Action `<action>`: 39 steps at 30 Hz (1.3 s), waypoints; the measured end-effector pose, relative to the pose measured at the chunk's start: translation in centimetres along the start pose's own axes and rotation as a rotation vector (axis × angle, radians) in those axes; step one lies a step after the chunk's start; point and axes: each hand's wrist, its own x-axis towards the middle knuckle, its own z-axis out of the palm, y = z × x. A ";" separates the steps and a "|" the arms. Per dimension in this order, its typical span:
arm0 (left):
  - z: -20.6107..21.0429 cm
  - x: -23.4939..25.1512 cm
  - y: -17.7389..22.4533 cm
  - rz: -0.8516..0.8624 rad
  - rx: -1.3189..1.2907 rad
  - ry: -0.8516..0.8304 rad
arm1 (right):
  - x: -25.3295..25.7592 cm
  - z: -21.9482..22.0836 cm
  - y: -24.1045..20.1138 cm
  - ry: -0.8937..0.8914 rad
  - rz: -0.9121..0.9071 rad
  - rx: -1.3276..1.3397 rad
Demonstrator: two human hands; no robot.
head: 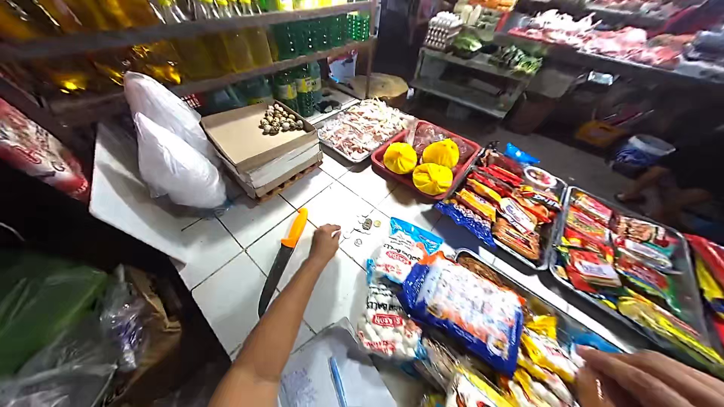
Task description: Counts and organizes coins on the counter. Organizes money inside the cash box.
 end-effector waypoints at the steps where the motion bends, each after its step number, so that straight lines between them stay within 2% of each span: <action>1: 2.0 1.1 -0.8 0.023 0.029 -0.026 | 2.1 1.4 -0.2 -0.001 -0.031 0.019; 5: 8.0 2.7 -0.7 -0.022 0.116 -0.096 | 9.4 10.2 1.4 0.058 0.017 0.105; 7: 9.7 3.2 -0.5 -0.030 0.191 -0.058 | 13.5 14.5 2.6 -0.064 0.129 0.246; 12: 9.9 6.5 -1.3 0.038 0.309 -0.036 | 24.7 25.0 4.1 -0.483 0.315 0.358; 16: 10.6 5.9 -2.3 0.162 0.236 0.164 | 30.0 34.5 5.2 -0.574 0.408 0.403; 18: 10.2 5.7 -2.4 0.126 0.193 0.220 | 31.5 37.2 4.5 -0.610 0.465 0.372; 22: 9.9 5.5 -2.7 0.136 0.076 0.258 | 32.0 38.1 3.1 -0.640 0.513 0.319; 30: 10.5 5.8 -2.9 0.229 0.022 0.290 | 30.4 37.2 4.8 -0.562 0.402 0.439; 36: 10.7 5.7 -2.9 0.232 0.057 0.329 | 29.1 36.9 5.8 -0.501 0.542 0.520; 39: 10.4 5.5 -2.6 0.205 0.101 0.317 | 29.1 36.3 6.1 -0.537 0.579 0.511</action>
